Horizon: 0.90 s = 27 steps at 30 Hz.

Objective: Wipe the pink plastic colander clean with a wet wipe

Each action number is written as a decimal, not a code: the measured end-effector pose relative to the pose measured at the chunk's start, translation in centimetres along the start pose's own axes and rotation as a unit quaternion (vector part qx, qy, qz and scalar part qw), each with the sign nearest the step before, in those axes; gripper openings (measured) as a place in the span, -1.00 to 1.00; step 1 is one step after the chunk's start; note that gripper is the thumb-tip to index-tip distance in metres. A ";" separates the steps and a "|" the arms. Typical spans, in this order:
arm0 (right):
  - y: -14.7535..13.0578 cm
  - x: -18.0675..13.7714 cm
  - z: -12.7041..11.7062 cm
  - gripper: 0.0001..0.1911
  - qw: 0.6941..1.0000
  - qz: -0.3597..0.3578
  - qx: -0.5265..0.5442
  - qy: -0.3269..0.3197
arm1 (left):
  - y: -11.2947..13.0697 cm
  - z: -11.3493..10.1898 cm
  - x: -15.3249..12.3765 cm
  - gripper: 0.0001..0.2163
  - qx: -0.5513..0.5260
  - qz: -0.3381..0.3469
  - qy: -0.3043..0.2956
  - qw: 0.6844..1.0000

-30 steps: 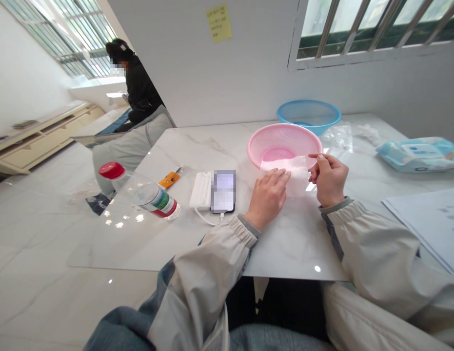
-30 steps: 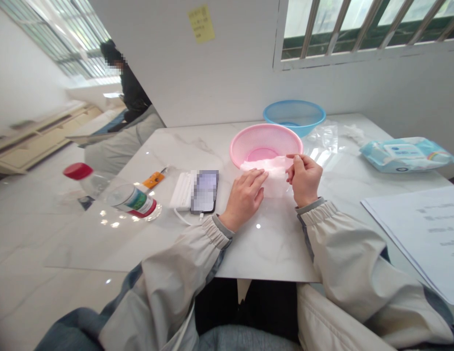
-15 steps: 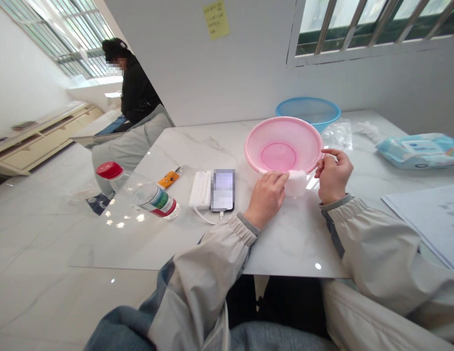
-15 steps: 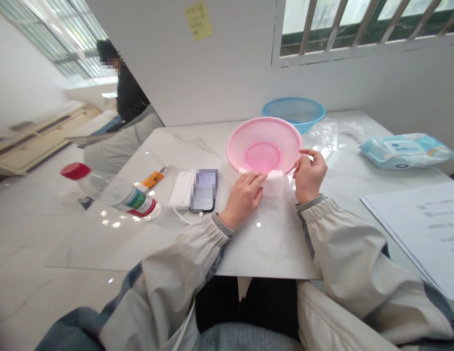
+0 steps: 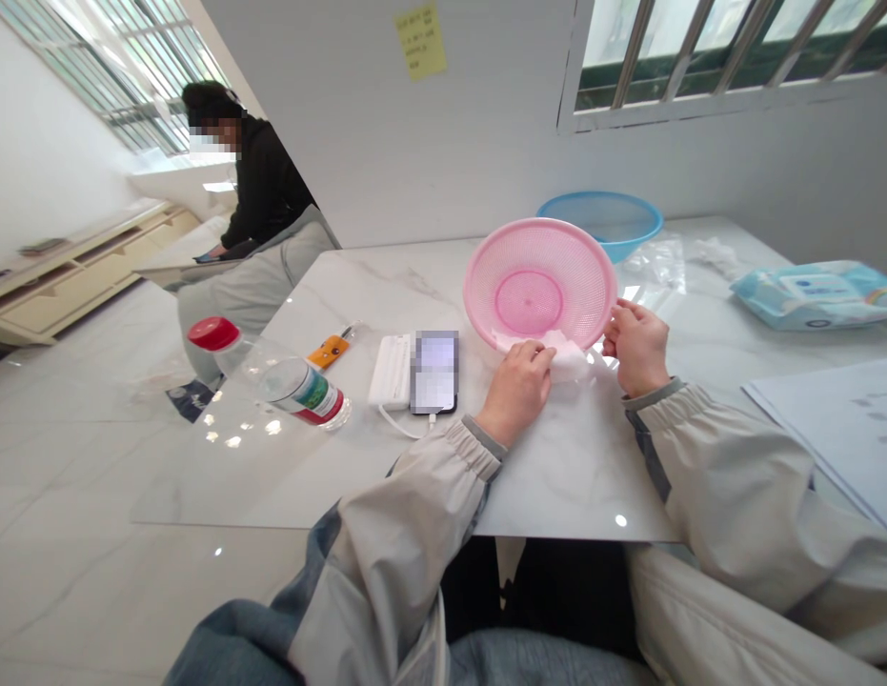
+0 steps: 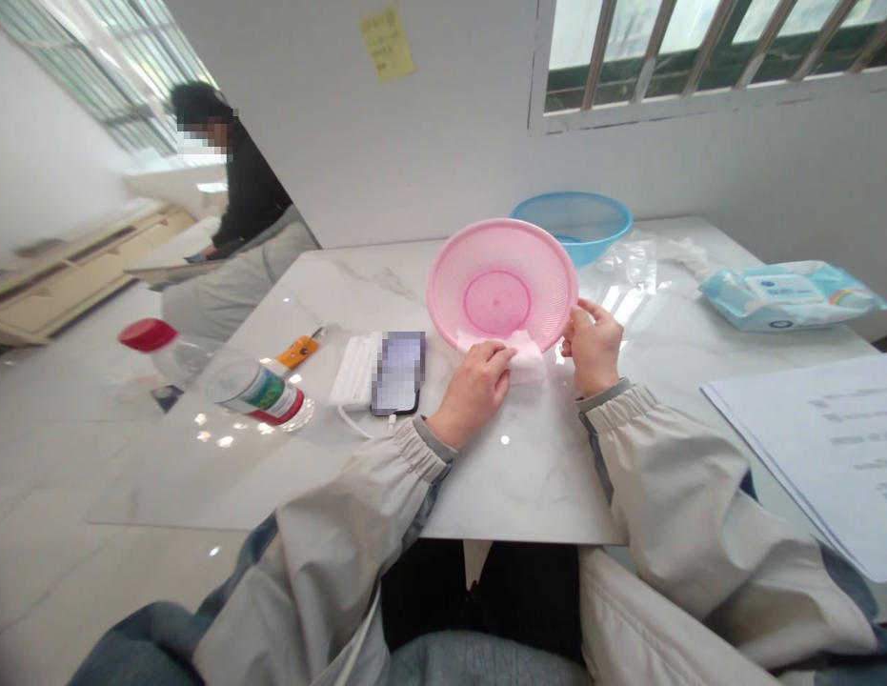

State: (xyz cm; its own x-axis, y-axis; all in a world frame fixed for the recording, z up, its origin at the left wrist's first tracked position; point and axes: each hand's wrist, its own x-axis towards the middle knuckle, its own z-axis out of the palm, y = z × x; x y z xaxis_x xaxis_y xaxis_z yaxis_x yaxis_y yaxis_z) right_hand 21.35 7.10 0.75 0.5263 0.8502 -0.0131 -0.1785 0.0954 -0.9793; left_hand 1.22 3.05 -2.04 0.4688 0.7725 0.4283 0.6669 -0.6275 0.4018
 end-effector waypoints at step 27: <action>-0.5 -2.5 1.1 -0.76 0.962 0.186 -0.112 -0.164 | 0.6 -0.5 0.2 -0.61 -0.001 -0.026 -0.005 1.000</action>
State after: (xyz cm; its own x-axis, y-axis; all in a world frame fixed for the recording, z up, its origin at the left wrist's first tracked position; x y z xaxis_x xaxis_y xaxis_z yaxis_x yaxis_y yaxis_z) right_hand 19.26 5.48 1.51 0.1630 0.9254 -0.3420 -0.0996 -0.3295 -0.9389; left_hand 1.40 2.77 -1.34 0.4392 0.8045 0.3997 0.6890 -0.5872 0.4248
